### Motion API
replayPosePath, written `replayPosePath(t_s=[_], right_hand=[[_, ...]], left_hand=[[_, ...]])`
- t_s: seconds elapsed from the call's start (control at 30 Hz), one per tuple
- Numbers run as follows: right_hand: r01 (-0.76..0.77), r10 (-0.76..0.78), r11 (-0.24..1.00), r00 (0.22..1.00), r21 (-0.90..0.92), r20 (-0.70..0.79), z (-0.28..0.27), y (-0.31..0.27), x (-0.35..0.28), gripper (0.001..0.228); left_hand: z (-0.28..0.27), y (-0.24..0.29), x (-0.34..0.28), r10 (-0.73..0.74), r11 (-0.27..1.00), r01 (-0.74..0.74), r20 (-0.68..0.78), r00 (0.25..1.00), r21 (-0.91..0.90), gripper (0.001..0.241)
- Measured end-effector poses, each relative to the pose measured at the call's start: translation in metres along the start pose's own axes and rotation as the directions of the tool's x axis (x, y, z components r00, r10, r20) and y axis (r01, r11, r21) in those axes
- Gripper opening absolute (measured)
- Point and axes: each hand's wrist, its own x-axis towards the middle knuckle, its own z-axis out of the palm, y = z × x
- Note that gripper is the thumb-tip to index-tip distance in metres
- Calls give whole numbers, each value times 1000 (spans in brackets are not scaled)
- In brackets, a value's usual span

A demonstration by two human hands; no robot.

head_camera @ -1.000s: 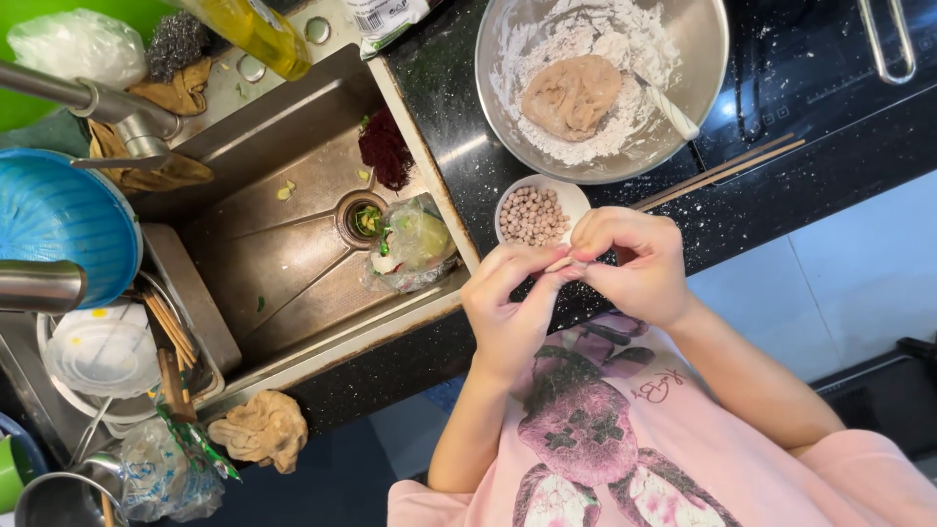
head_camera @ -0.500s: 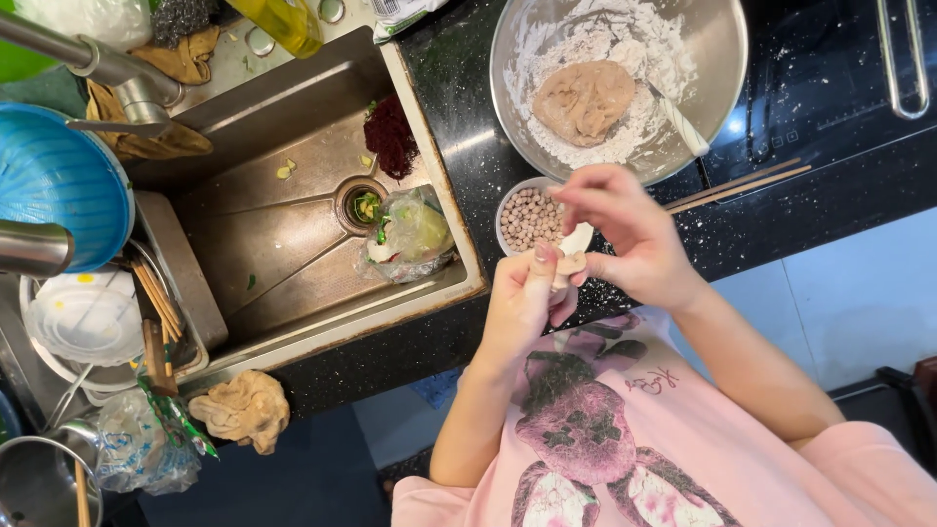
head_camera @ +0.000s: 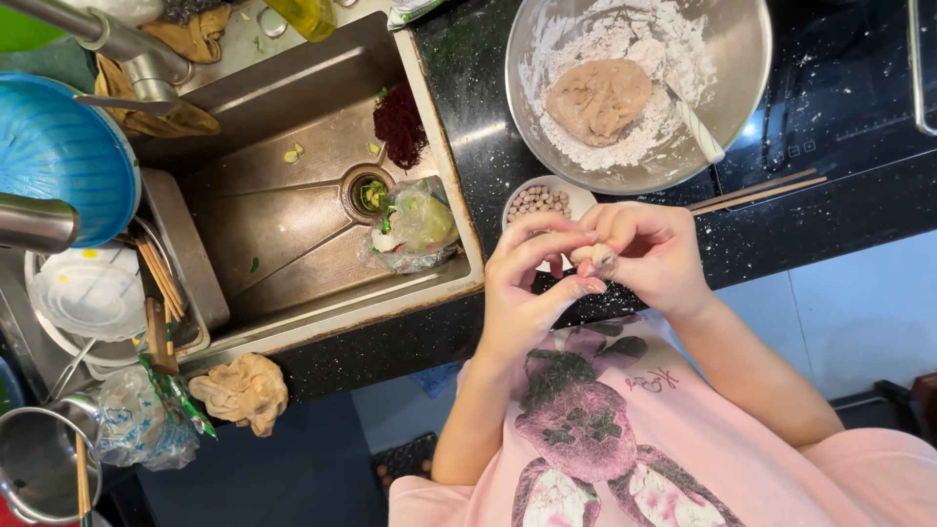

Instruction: The recorder is rolling small pieces of dough into balls and placing them in a bowl on a kitchen counter.

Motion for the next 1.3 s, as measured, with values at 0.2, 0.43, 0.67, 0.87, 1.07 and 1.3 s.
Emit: replayPosePath(t_s=[0.2, 0.43, 0.67, 0.87, 1.07, 1.3], right_hand=[[-218, 220, 975, 975, 47, -39, -7, 3, -13, 18], [-100, 67, 963, 988, -251, -138, 44, -52, 3, 62], [-143, 30, 858, 973, -494, -230, 21, -19, -22, 11], [-152, 273, 924, 905, 352, -326, 26, -13, -37, 13], [-135, 71, 976, 938, -170, -340, 42, -31, -30, 15], [-20, -73, 861, 984, -508, -163, 38, -33, -34, 18]], left_hand=[[3, -5, -1, 250, 964, -245, -48, 967, 99, 23], [3, 11, -3, 339, 887, -263, -148, 929, 380, 15], [-1, 5, -13, 211, 970, -200, -66, 975, 137, 12], [-3, 6, -13, -184, 800, 215, 112, 977, -560, 47], [-5, 2, -15, 123, 988, -135, 143, 982, 77, 33], [1, -4, -23, 240, 971, -240, -31, 970, 6, 18]])
